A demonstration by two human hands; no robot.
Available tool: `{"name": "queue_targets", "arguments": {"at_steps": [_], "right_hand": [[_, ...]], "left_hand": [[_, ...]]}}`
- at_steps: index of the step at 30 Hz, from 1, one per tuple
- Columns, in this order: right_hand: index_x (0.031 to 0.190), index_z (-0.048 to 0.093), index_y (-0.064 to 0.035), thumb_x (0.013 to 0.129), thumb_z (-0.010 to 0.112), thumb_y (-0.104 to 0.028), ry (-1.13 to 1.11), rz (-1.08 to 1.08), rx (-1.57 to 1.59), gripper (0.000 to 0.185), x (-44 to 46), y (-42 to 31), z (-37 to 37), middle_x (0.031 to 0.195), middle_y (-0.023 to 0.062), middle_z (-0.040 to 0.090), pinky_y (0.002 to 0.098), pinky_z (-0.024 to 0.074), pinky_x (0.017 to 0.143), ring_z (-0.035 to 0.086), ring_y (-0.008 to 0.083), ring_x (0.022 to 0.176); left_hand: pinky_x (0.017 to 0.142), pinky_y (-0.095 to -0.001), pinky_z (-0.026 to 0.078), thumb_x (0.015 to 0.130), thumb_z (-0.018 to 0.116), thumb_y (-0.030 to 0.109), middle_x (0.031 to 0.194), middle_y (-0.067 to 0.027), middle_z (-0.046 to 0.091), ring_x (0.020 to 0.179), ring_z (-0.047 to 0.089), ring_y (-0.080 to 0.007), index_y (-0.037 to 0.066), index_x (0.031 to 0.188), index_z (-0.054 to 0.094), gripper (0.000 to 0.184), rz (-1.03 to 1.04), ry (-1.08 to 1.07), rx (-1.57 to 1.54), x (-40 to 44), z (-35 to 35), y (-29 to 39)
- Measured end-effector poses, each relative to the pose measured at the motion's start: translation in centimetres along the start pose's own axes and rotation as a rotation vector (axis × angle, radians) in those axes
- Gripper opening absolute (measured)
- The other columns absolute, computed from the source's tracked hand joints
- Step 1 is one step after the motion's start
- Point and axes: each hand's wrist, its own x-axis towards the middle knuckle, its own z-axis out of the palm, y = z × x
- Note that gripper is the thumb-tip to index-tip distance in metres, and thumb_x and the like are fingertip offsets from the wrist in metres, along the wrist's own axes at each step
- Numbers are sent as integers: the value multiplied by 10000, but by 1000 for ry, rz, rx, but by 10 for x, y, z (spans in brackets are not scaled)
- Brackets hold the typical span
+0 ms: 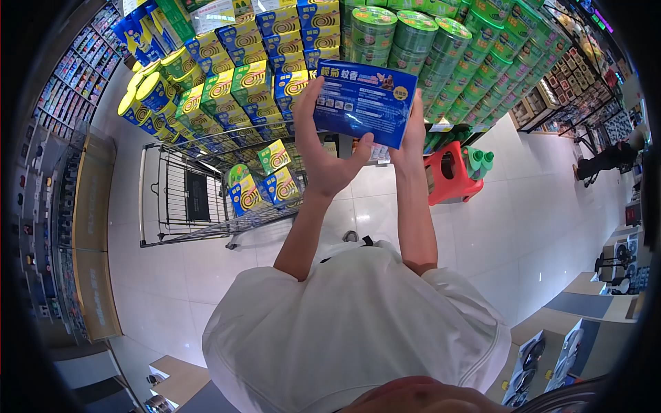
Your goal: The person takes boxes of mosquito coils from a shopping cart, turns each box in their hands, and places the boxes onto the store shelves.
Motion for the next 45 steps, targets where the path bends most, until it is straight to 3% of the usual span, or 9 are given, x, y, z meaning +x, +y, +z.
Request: {"name": "queue_targets", "arguments": {"at_steps": [5, 17, 24, 32, 36, 38, 45], "right_hand": [[1295, 558, -56, 1113, 389, -395, -44, 5, 40, 420, -2, -2, -2, 1184, 84, 688, 322, 593, 872, 693, 169, 1019], [1281, 574, -71, 1121, 346, -395, -45, 19, 56, 427, -2, 0, 0, 1166, 81, 696, 329, 600, 862, 695, 173, 1005], [1240, 587, -44, 1110, 412, -379, 51, -64, -30, 400, -3, -4, 11, 1137, 72, 700, 311, 587, 823, 691, 151, 996], [1135, 642, -7, 1095, 478, -367, 141, -184, -152, 397, -15, -4, 36, 1040, 61, 727, 281, 575, 749, 705, 128, 859], [1135, 641, -4, 1097, 475, -368, 80, -231, -208, 403, -17, -6, 37, 1046, 67, 721, 278, 567, 760, 698, 127, 875], [1158, 627, -8, 1105, 451, -368, 53, -241, -234, 404, -19, -6, 39, 1078, 76, 718, 285, 565, 787, 697, 139, 910], [1129, 651, 20, 1105, 463, -339, -4, -311, -311, 406, -31, -5, 46, 1077, 77, 719, 270, 556, 790, 689, 123, 900]], "left_hand": [[1093, -421, 384, 678, 813, 206, 1406, -146, 489, 1272, 490, -289, 4, 1442, 416, 884, -58, 94, -134, -3, 6, -6], [1087, -404, 385, 699, 811, 209, 1371, -139, 507, 1236, 511, -268, -2, 1416, 438, 836, -64, 142, -163, -1, 9, -5], [1143, -421, 351, 710, 811, 177, 1429, -135, 490, 1327, 480, -282, 4, 1449, 422, 853, -94, 42, -83, 2, 5, -2], [1106, -443, 390, 769, 818, 320, 1436, -158, 499, 1316, 499, -315, 97, 1349, 642, 646, -134, 27, -15, 6, 1, -11], [1128, -445, 374, 846, 752, 375, 1466, -180, 509, 1350, 495, -333, 72, 1418, 601, 664, -83, -2, 32, 4, -3, -23], [1162, -478, 335, 874, 727, 446, 1519, -226, 471, 1408, 433, -429, 88, 1460, 565, 706, -87, -23, 49, 2, -2, -30], [1207, -484, 269, 915, 684, 442, 1567, -218, 436, 1476, 358, -414, 40, 1478, 523, 710, -161, -39, -105, 5, -10, -36]]}}
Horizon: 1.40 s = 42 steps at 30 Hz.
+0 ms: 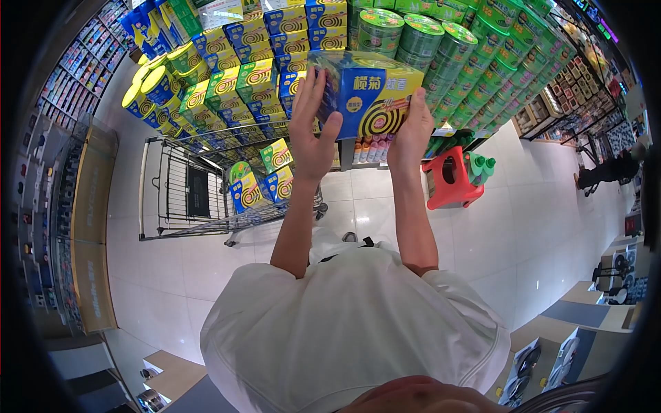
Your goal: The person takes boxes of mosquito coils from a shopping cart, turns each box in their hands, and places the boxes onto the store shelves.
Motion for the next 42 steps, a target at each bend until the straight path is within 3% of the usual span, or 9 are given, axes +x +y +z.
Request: {"name": "queue_targets", "arguments": {"at_steps": [4, 5, 9, 17, 24, 33, 36, 40, 42], "right_hand": [[1203, 622, 56, 1089, 517, -280, 49, -188, -181, 370, -13, -6, 20, 1181, 106, 687, 264, 533, 882, 666, 117, 998], [1279, 573, 66, 1066, 540, -176, -1, -143, -178, 324, -21, -17, 27, 1346, 154, 612, 307, 486, 1001, 612, 180, 1203], [1351, 541, 43, 957, 616, -66, -192, -398, -248, 416, -37, -10, 37, 1524, 249, 462, 411, 374, 1151, 447, 323, 1429], [1316, 626, 52, 854, 706, -23, -376, -701, -715, 474, -76, -16, 64, 1499, 270, 495, 451, 392, 1137, 466, 412, 1416], [1300, 666, 28, 823, 711, -12, -445, -733, -801, 481, -93, -8, 70, 1418, 214, 601, 484, 407, 1119, 488, 424, 1396], [1239, 715, -3, 810, 718, -20, -444, -683, -782, 429, -102, -9, 74, 1393, 201, 625, 503, 373, 1140, 485, 422, 1399], [1172, 756, -41, 789, 733, -9, -463, -692, -735, 385, -104, -7, 69, 1371, 189, 644, 519, 366, 1141, 509, 416, 1382], [1107, 788, -87, 766, 737, 23, -415, -682, -687, 362, -107, -1, 64, 1328, 148, 682, 524, 335, 1160, 549, 381, 1356], [1092, 794, -111, 752, 732, 53, -468, -734, -710, 383, -107, 3, 58, 1300, 103, 705, 524, 297, 1180, 581, 341, 1332]], "left_hand": [[1165, -426, 351, 943, 700, 372, 1498, -175, 515, 1383, 489, -311, 1, 1500, 470, 707, -132, 23, -299, -2, -3, 2], [1138, -401, 393, 951, 708, 343, 1462, -152, 547, 1329, 543, -277, -8, 1486, 482, 679, -261, 47, -500, -2, -3, 3], [1079, -403, 459, 1019, 566, 386, 1346, -104, 621, 1231, 606, -236, 53, 1393, 511, 504, -447, 202, -859, -14, -9, -43], [1091, -450, 457, 1030, 274, 559, 1378, -122, 603, 1277, 579, -273, 97, 1455, 477, 660, -606, 289, -1175, -12, -9, -21], [966, -516, 551, 979, 292, 663, 1310, -163, 641, 1148, 653, -324, 110, 1455, 470, 751, -434, 120, -1838, -23, -13, -12], [909, -518, 576, 977, 308, 681, 1300, -152, 634, 1089, 666, -320, 134, 1454, 451, 740, -672, 267, -1326, -26, -17, -33], [908, -525, 574, 981, 298, 681, 1319, -144, 611, 1098, 653, -308, 151, 1477, 411, 735, -449, 132, -1632, -37, -18, -28], [916, -534, 569, 996, 283, 666, 1328, -139, 592, 1100, 642, -298, 163, 1501, 370, 718, -467, 31, -1729, -27, -10, 17], [963, -534, 551, 1013, 277, 644, 1354, -154, 590, 1166, 627, -310, 140, 1505, 390, 713, -832, 510, -1046, -26, -4, 19]]}}
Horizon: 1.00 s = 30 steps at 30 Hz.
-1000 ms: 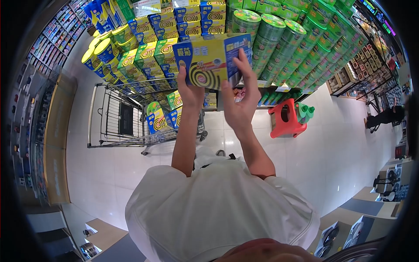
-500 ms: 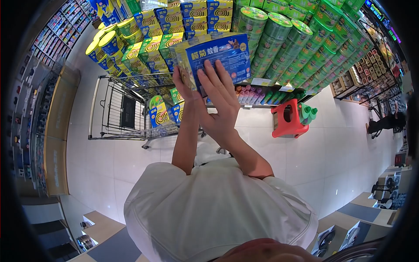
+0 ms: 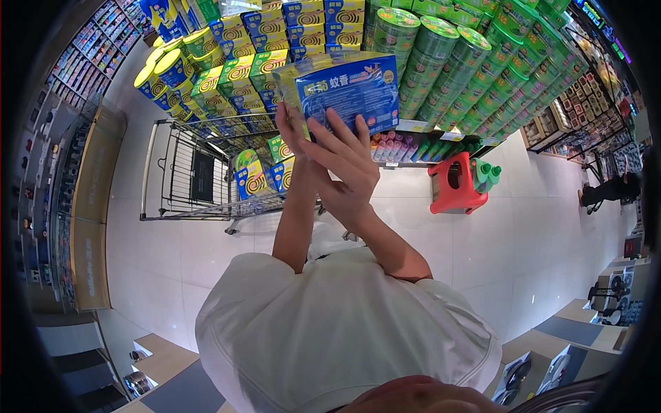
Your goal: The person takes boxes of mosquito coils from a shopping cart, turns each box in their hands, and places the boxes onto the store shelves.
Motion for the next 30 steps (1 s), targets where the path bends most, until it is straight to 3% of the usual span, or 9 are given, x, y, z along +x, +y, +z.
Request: {"name": "queue_targets", "arguments": {"at_steps": [7, 13, 15, 18, 19, 26, 30], "right_hand": [[1077, 793, -127, 779, 716, 36, -54, 22, -1, 348, 5, -7, -3, 1292, 72, 713, 524, 262, 1192, 578, 318, 1337], [1236, 699, -142, 828, 734, -118, -284, -17, -47, 410, -8, -25, 20, 1488, 71, 559, 535, 256, 1191, 423, 329, 1456], [1318, 620, -87, 830, 717, -187, -397, -37, -60, 508, -12, -31, 25, 1547, 179, 425, 558, 249, 1205, 302, 390, 1505], [1336, 600, -55, 848, 703, -236, -486, -21, -62, 530, -16, -34, 30, 1551, 246, 375, 557, 220, 1220, 241, 427, 1518], [1363, 573, -70, 866, 710, -270, -519, -19, -66, 553, -18, -33, 31, 1586, 228, 330, 549, 221, 1212, 215, 426, 1525], [1376, 564, -71, 864, 715, -272, -549, 16, -83, 570, -13, -27, 25, 1581, 228, 342, 535, 225, 1215, 224, 423, 1522], [1330, 601, -70, 830, 724, -182, -423, 65, -51, 526, 1, -16, 15, 1545, 183, 436, 520, 267, 1191, 354, 358, 1481]], "left_hand": [[972, -530, 547, 1016, 278, 638, 1359, -154, 589, 1175, 624, -311, 136, 1504, 394, 709, -23, -44, -35, 8, -7, -7], [980, -525, 543, 1018, 278, 632, 1364, -155, 588, 1185, 622, -313, 132, 1503, 399, 706, -79, -113, -71, 17, -5, -26], [983, -524, 542, 1019, 279, 630, 1366, -155, 587, 1188, 621, -313, 131, 1502, 400, 705, -96, -130, -74, 19, -7, -30], [987, -522, 540, 1020, 279, 627, 1369, -155, 587, 1192, 619, -314, 129, 1502, 402, 704, -126, -156, -83, 23, -11, -37], [989, -521, 540, 1020, 279, 626, 1370, -155, 586, 1194, 619, -315, 128, 1502, 403, 703, -133, -165, -89, 24, -12, -39], [999, -516, 536, 1023, 280, 618, 1376, -155, 585, 1205, 615, -316, 123, 1500, 408, 700, -178, -231, -131, 38, -14, -50], [1004, -514, 533, 1025, 280, 614, 1379, -156, 584, 1211, 613, -318, 120, 1500, 411, 698, -195, -270, -154, 45, -17, -50]]}}
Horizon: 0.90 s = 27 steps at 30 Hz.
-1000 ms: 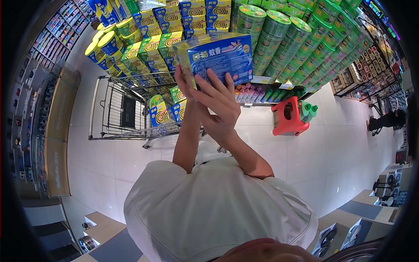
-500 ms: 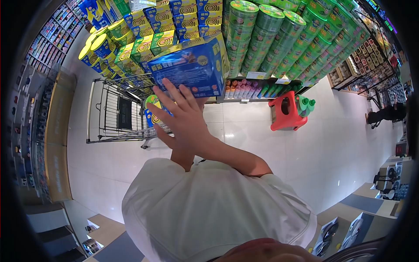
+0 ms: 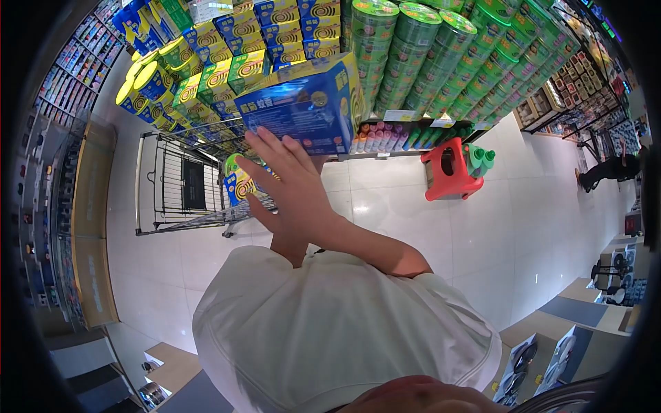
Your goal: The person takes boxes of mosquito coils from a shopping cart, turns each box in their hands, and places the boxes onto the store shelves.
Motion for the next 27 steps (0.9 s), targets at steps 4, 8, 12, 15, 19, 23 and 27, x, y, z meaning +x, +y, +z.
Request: {"name": "queue_targets", "arguments": {"at_steps": [4, 8, 12, 15, 19, 23, 27], "right_hand": [[1239, 660, -77, 770, 738, -85, 183, 33, 76, 475, 9, 18, -8, 1455, 134, 563, 502, 304, 1163, 495, 315, 1399], [1201, 677, -86, 759, 719, -51, 261, 51, 133, 445, 16, 29, -14, 1387, 109, 619, 515, 303, 1150, 538, 319, 1358], [1356, 573, -53, 756, 714, -46, 384, 33, 285, 616, 28, 41, -14, 1533, 206, 433, 536, 238, 1177, 373, 398, 1457], [1488, 409, 26, 809, 692, -113, 383, -9, 186, 749, 37, 59, -6, 1591, 267, 307, 540, 231, 1184, 296, 438, 1483], [1539, 310, 74, 883, 670, -166, 412, 19, 136, 786, 54, 74, 4, 1613, 278, 267, 490, 254, 1201, 290, 413, 1496], [1526, 343, 85, 900, 653, -112, 412, 57, 195, 726, 74, 86, 10, 1616, 278, 282, 457, 259, 1210, 303, 397, 1503], [1509, 383, 83, 902, 635, -91, 411, 83, 232, 679, 92, 106, 14, 1594, 265, 350, 451, 284, 1203, 354, 400, 1482]], "left_hand": [[1010, -511, 531, 1026, 281, 610, 1383, -156, 584, 1217, 611, -319, 118, 1499, 414, 696, -7, -39, -22, 12, -4, 6], [1016, -508, 528, 1028, 281, 606, 1387, -156, 583, 1223, 609, -320, 115, 1498, 417, 694, -6, -77, -50, 20, -8, 16], [1021, -505, 526, 1030, 282, 602, 1390, -156, 582, 1230, 607, -321, 112, 1498, 420, 692, 4, -112, -71, 25, -13, 32], [1026, -503, 524, 1031, 282, 599, 1393, -157, 582, 1234, 606, -322, 110, 1497, 422, 690, 12, -141, -85, 30, -12, 48], [1071, -455, 493, 1036, 349, 518, 1389, -135, 598, 1246, 609, -292, 90, 1463, 474, 618, 146, -115, 49, 34, -4, 73], [1035, -422, 485, 1009, 508, 444, 1304, -102, 646, 1206, 620, -242, 55, 1389, 534, 545, 265, -130, 92, 54, -23, 94], [1030, -397, 484, 971, 624, 352, 1273, -95, 654, 1165, 632, -231, 43, 1368, 539, 510, 311, -60, 214, 69, -40, 114]]}}
